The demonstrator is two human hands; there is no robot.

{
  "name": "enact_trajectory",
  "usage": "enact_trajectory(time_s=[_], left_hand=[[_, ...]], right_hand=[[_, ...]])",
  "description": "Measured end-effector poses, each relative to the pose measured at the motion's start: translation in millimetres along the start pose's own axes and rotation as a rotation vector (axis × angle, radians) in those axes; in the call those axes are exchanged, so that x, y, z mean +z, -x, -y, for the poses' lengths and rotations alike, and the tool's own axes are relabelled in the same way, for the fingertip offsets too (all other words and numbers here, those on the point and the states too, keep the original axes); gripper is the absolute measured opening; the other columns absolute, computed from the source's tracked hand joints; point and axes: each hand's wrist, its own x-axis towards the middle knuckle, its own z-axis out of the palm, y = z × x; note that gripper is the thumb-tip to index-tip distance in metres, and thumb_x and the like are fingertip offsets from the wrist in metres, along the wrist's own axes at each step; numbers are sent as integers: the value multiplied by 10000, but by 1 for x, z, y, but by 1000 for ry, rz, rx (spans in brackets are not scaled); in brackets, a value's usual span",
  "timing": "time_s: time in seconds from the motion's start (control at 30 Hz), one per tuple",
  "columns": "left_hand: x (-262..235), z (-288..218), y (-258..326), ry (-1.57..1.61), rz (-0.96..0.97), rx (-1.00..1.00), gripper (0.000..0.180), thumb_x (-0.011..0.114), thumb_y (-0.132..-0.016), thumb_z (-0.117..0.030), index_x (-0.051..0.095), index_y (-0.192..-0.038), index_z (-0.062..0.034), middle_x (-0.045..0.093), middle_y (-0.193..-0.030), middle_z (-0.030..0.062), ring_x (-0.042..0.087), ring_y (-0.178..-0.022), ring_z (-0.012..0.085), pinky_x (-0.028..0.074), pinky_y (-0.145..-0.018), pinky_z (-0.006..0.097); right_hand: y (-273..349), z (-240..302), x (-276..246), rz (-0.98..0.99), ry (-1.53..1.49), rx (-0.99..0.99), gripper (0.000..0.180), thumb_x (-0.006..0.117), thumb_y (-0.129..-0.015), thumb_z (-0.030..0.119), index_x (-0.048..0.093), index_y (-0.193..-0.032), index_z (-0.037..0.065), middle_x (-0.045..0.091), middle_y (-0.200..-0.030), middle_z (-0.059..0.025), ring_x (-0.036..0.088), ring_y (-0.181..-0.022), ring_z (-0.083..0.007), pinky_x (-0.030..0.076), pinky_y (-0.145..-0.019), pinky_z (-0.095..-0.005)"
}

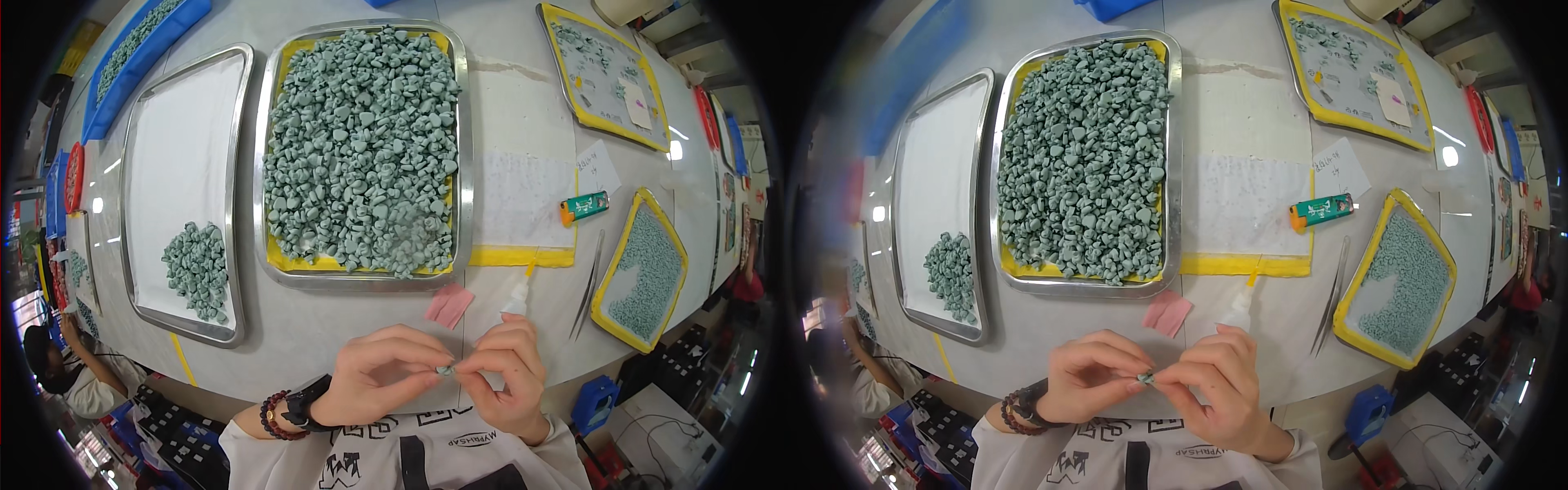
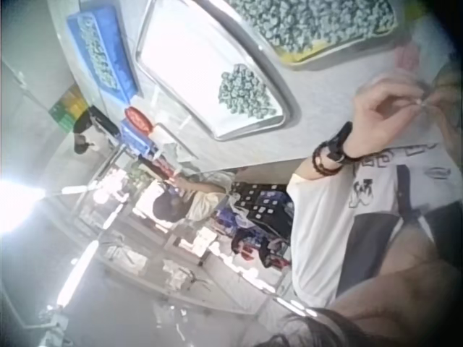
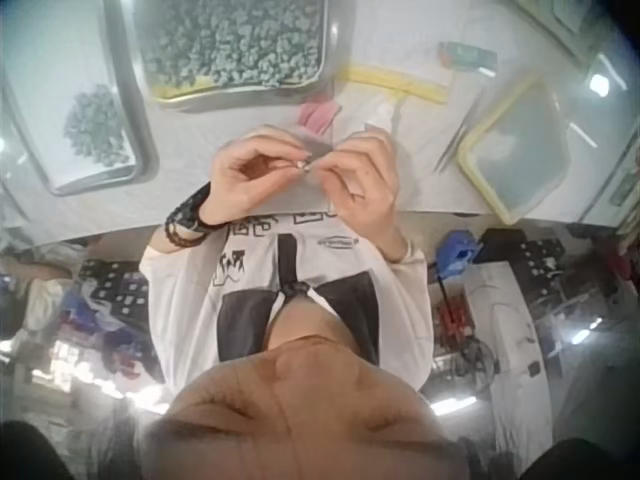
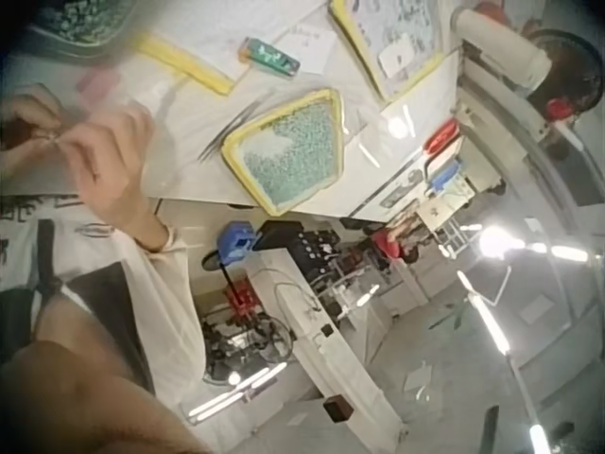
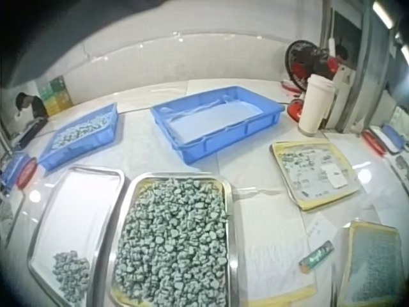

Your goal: Assembling small plastic toy components at a factory workbench.

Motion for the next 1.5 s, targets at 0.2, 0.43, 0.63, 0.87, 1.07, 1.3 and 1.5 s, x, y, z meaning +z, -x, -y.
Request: enact_trajectory(time_s=[0.2, 0.43, 0.63, 0.87, 1.07, 1.3, 1.5], left_hand=[[-3, 0, 0, -176, 36, 120, 246, 646, -736, 127, 667, -951, 11, 623, -986, 154, 626, -859, 188, 521, -747, 272], [-3, -3, 0, -201, 83, 144, 239, 632, -750, 122, 675, -958, 13, 626, -985, 151, 634, -846, 193, 523, -730, 279], [-6, -5, -2, -104, 161, 101, 241, 612, -764, 125, 676, -969, 16, 632, -991, 156, 638, -860, 196, 524, -727, 281], [-5, -5, -2, -78, 164, 66, 232, 619, -768, 113, 671, -979, 28, 636, -989, 161, 637, -869, 202, 517, -746, 290], [-3, -4, -2, -63, 95, 38, 241, 629, -759, 112, 662, -987, 42, 635, -993, 161, 637, -866, 207, 514, -759, 295], [-3, -3, -1, -198, 88, 144, 273, 616, -755, 127, 661, -1004, 24, 631, -1005, 161, 638, -865, 208, 522, -739, 293], [1, 0, 2, -477, 63, 339, 304, 621, -742, 135, 661, -1015, 7, 633, -1019, 149, 642, -857, 201, 525, -724, 291]], right_hand=[[1, -1, 0, 9, -36, 14, 206, 754, -623, 53, 620, -778, 73, 552, -788, -31, 541, -737, -204, 390, -828, -439], [3, -3, -2, 7, -77, 0, 231, 785, -618, 82, 610, -766, 59, 543, -777, -42, 520, -723, -207, 393, -707, -348], [4, -1, -6, 0, -132, 9, 261, 818, -616, 128, 608, -754, 58, 535, -763, -38, 506, -714, -201, 374, -647, -295], [2, 1, -6, 3, -65, -27, 235, 819, -598, 113, 633, -735, 69, 531, -736, -19, 501, -678, -189, 362, -644, -300], [1, 5, -4, -26, -19, -43, 233, 788, -557, 51, 656, -749, 70, 532, -729, -11, 502, -667, -188, 357, -647, -299], [2, 6, -3, -39, 42, -75, 240, 749, -539, 8, 657, -752, 68, 532, -730, -12, 502, -666, -193, 356, -646, -304], [9, 7, 4, -72, 141, -93, 199, 721, -562, 19, 634, -733, 73, 524, -741, -13, 498, -654, -201, 356, -648, -320]])
